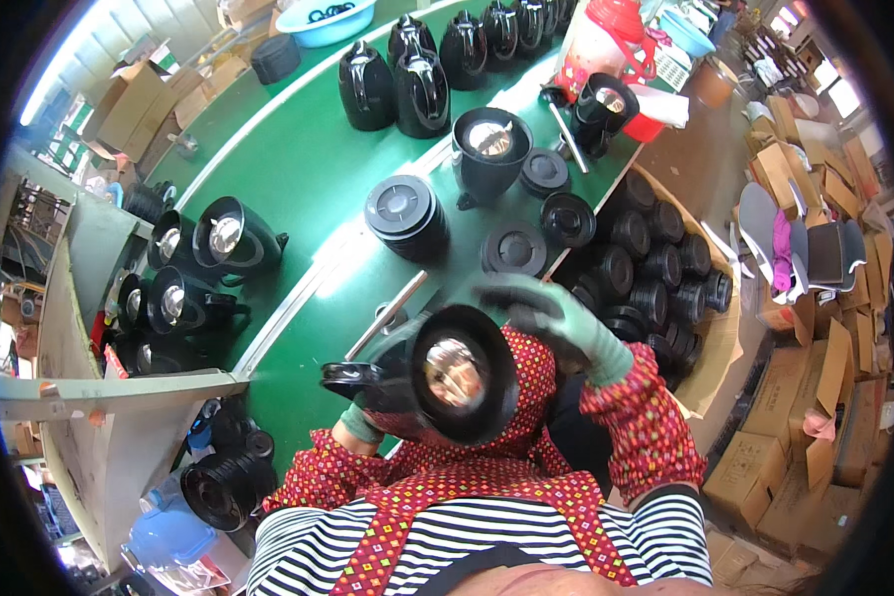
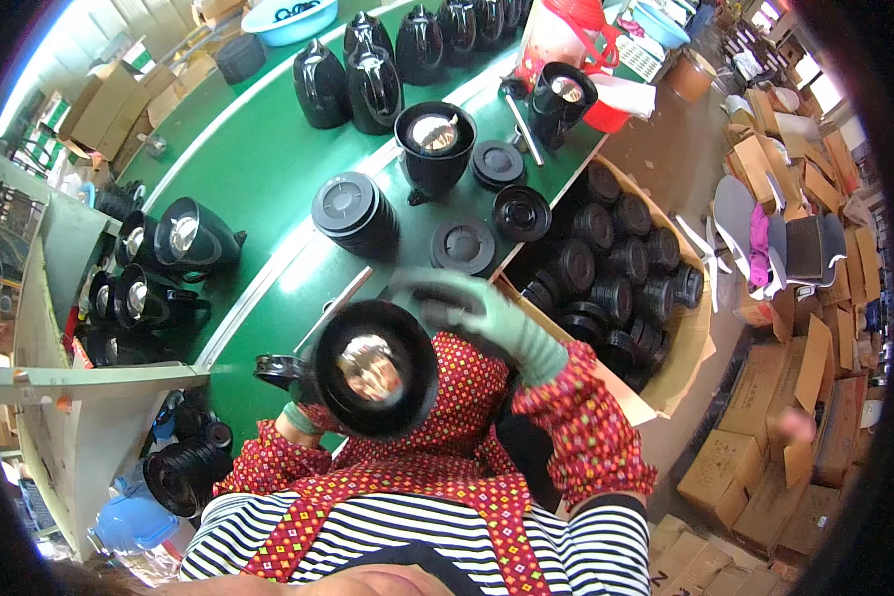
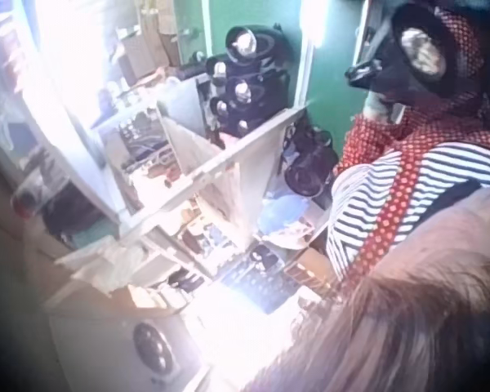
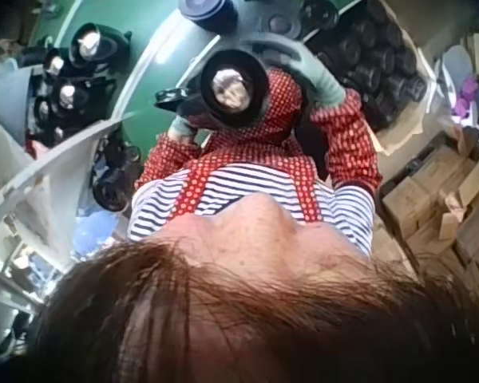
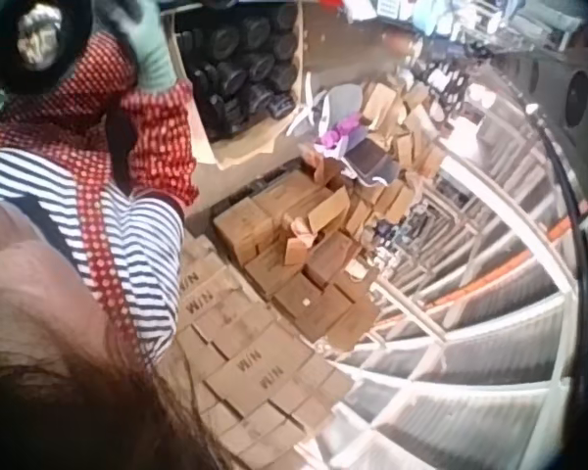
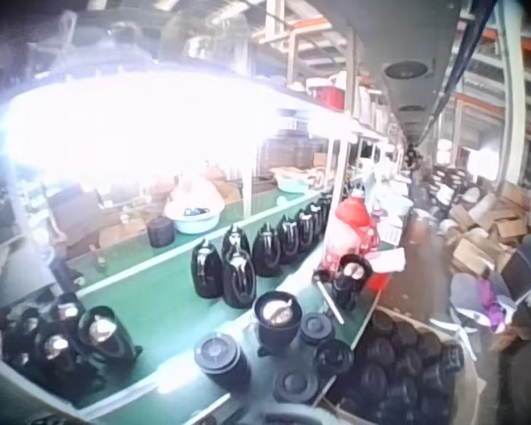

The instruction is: The person repeatedly picks up black kettle bodies and lids from a green workbench, inserts a metal inner pot into the kettle body, and secures the lid. Completed units are placed back on the bench.

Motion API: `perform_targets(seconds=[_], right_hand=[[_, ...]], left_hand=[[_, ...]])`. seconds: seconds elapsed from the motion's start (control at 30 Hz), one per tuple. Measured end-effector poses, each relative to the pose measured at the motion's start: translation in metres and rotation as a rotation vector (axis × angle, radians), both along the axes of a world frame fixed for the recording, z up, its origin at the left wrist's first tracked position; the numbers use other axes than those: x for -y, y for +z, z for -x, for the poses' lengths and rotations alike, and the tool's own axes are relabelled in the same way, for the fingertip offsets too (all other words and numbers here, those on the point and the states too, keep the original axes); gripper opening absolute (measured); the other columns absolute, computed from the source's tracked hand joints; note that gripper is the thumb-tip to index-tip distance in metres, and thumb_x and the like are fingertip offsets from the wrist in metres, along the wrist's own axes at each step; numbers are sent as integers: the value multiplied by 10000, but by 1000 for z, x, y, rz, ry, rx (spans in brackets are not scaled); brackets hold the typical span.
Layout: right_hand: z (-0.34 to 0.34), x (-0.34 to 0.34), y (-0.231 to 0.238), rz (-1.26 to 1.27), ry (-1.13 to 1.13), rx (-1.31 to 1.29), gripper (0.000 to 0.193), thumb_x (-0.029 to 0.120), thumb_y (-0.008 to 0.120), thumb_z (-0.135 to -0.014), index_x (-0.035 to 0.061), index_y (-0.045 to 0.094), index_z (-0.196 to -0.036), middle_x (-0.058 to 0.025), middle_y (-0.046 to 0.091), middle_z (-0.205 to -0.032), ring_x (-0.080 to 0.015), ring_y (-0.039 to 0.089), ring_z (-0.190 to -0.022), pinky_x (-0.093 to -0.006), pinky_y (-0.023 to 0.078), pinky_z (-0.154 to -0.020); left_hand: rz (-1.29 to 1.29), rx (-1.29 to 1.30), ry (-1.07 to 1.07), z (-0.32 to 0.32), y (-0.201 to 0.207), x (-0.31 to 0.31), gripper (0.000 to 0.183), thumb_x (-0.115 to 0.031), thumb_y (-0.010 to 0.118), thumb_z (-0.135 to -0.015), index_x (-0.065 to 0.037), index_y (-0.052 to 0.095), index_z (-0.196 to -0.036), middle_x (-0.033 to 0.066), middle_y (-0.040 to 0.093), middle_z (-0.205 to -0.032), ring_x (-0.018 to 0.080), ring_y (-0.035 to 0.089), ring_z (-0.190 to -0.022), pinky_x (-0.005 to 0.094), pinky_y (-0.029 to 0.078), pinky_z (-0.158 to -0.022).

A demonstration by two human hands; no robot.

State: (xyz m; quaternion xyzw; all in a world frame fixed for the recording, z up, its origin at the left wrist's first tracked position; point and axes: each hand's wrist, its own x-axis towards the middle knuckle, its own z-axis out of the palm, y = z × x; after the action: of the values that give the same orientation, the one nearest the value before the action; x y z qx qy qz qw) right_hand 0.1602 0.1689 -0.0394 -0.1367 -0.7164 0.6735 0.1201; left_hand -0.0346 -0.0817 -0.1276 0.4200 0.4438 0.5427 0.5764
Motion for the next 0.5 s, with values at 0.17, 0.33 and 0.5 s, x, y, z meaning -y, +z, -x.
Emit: perform_targets(seconds=[0.17, 0.33, 0.5], right_hand=[[49, -46, -86, -1061, -369, 821, 1180, 728, 842, -694, 370, 300, -1678, -370, 232, -1669, -581, 230, -1531, -675, 258, -1207], [56, -70, -141, -1141, -361, 771, 1144, 620, 874, -716, 352, 317, -1678, -353, 291, -1631, -563, 303, -1473, -647, 280, -1198], [42, -65, -118, -1132, -579, 422, 1034, 472, 875, -762, 166, 414, -1635, -309, 423, -1528, -492, 437, -1385, -563, 370, -1169]], left_hand=[[225, 854, 274, 17, -36, 25, 743, -504, 590, -1044, -76, 385, -1615, 111, 488, -1616, 255, 476, -1484, 441, 294, -1298], [43, -258, 284, 25, -7, 25, 735, -392, 696, -1021, -76, 384, -1607, 113, 483, -1616, 236, 491, -1465, 413, 376, -1253], [1, 511, 311, 20, -14, 27, 693, -351, 672, -1030, -53, 410, -1598, 127, 505, -1600, 244, 496, -1459, 410, 391, -1244]])
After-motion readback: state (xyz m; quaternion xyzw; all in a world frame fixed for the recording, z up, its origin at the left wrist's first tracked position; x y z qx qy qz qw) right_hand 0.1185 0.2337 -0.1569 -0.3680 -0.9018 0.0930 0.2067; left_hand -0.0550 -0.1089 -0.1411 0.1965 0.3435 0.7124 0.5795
